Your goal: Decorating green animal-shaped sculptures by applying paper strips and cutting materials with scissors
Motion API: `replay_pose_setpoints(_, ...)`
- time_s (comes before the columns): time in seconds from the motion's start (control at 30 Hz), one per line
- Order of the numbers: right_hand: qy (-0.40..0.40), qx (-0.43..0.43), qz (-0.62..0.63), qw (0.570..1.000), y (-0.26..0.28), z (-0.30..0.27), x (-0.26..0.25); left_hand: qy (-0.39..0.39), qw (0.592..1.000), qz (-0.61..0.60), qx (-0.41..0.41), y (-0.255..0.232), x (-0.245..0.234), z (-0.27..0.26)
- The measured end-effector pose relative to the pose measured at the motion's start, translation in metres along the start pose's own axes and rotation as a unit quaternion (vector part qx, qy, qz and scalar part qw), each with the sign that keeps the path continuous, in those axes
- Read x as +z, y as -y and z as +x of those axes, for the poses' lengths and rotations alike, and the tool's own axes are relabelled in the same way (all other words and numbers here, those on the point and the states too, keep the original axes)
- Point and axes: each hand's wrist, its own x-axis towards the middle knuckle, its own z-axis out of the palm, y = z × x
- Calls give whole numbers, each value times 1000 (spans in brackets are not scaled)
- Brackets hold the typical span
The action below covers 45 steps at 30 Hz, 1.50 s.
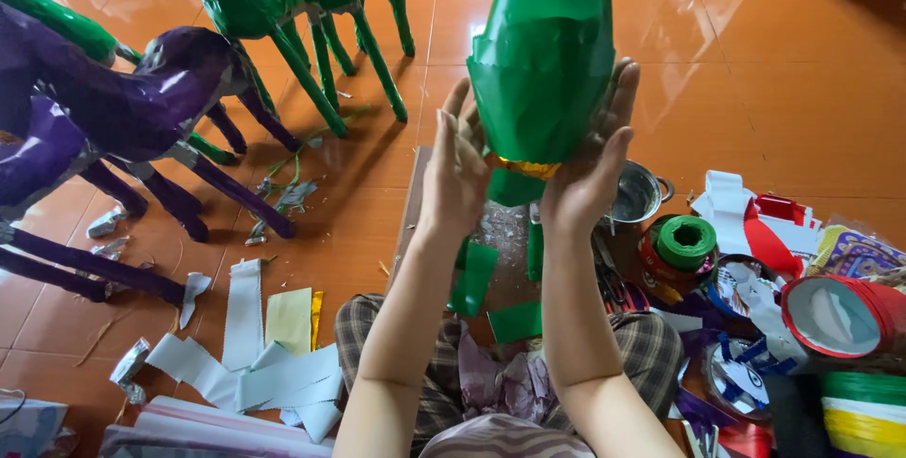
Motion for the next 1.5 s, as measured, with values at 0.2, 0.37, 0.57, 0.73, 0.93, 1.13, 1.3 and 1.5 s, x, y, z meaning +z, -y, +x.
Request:
replay_pose_setpoints(0.2, 90, 29, -110, 989, -17, 30, -68, 17, 971, 219, 96, -33, 8, 21)
replay_pose_setpoints(0.37, 18, 61, -62, 996, -8, 35, -26, 37, 975, 201, 89, -7, 5, 55)
replay_pose_setpoints(0.57, 67, 47, 32, 996, -12, 34, -4, -99, 995, 23, -20, 23, 13, 56)
replay_pose_setpoints(0.73, -165, 171, 191, 952, -5, 35, -18, -179, 978, 41, -98, 24, -5, 57)
replay_pose_setpoints(0.93, 96, 67, -143, 983, -31, 51, -85, -141, 943, 285, -94, 40, -34, 61)
replay_pose_setpoints(1.13, 98, 134, -259, 951, -63, 20, -128, -59, 925, 374, -35, 69, -82, 61)
replay_pose_setpoints(1.3, 99, 198, -383, 897, -48, -49, -169, 8, 858, 512, 39, 19, -63, 22)
replay_pose_setpoints(1.5, -98, 598, -225, 763, 27, -166, -355, -220, 776, 572, -150, 97, -151, -109)
